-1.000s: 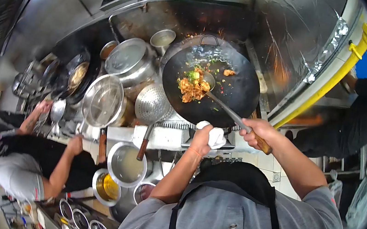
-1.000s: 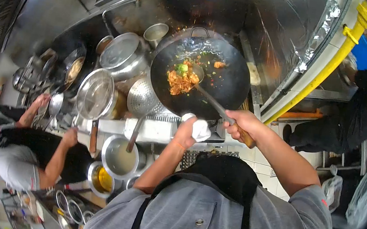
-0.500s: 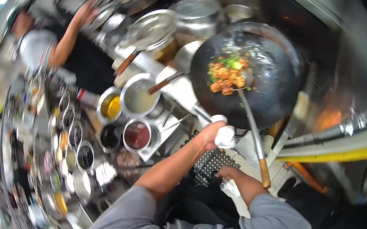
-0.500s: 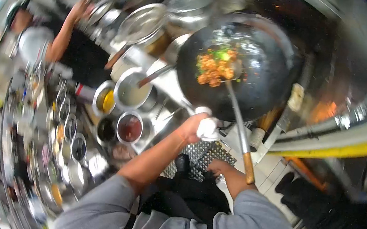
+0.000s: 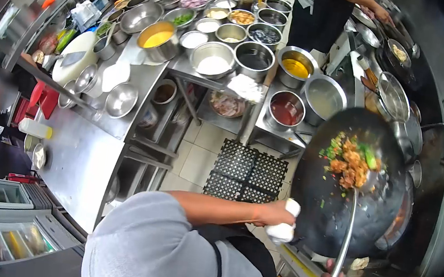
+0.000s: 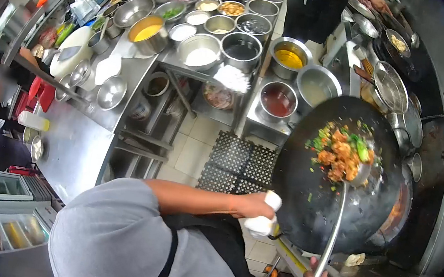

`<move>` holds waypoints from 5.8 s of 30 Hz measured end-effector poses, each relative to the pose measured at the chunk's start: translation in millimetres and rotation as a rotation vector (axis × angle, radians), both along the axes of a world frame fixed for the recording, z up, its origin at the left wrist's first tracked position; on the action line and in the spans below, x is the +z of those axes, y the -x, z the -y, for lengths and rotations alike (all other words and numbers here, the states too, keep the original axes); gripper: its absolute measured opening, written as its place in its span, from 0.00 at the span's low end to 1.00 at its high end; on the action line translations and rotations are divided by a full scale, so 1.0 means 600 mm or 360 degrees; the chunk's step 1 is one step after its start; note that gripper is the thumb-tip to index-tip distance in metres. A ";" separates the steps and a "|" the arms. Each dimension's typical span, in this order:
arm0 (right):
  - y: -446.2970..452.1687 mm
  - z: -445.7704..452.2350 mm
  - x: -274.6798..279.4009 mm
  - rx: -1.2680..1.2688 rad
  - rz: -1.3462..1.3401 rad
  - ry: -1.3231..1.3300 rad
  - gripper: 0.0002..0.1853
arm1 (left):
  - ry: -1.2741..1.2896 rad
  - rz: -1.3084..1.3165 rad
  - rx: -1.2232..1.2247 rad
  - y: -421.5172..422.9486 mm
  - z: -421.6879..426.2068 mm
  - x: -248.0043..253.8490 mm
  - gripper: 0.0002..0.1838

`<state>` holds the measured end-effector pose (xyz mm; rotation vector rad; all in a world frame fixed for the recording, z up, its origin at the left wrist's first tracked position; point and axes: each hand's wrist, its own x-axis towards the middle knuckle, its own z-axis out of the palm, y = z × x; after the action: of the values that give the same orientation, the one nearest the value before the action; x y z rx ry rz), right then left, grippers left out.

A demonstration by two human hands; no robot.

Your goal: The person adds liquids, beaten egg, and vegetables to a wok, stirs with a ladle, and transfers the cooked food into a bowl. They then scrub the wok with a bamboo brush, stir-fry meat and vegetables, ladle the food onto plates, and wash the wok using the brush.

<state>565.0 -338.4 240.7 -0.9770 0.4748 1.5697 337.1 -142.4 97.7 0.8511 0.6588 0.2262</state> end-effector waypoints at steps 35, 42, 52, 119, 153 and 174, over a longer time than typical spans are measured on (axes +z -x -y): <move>0.533 -0.072 -0.006 0.1585 0.0826 -0.0193 0.16 | 0.0440 -0.0109 0.1246 0.663 0.292 -0.108 0.07; 0.505 -0.100 -0.103 0.1345 -0.0326 -0.0301 0.24 | 0.0432 -0.0164 0.1308 0.656 0.285 -0.101 0.07; 0.729 -0.304 -0.063 0.1859 -0.0191 -0.0542 0.21 | 0.0383 -0.0244 0.1253 0.648 0.287 -0.114 0.11; 0.778 -0.321 -0.059 0.2156 0.0437 -0.0820 0.19 | 0.0810 0.0189 0.1316 0.560 0.374 -0.113 0.11; 0.937 -0.364 -0.136 0.1593 0.3351 -0.1932 0.13 | 0.1035 0.0288 0.1205 0.623 0.325 -0.176 0.11; 0.428 0.027 -0.183 0.2446 0.2952 -0.0962 0.29 | 0.0178 -0.0171 0.1494 0.424 0.344 -0.132 0.04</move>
<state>308.4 -354.8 130.9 -1.8304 -2.2826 0.9441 82.6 -349.0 18.3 0.3938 1.1314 0.9813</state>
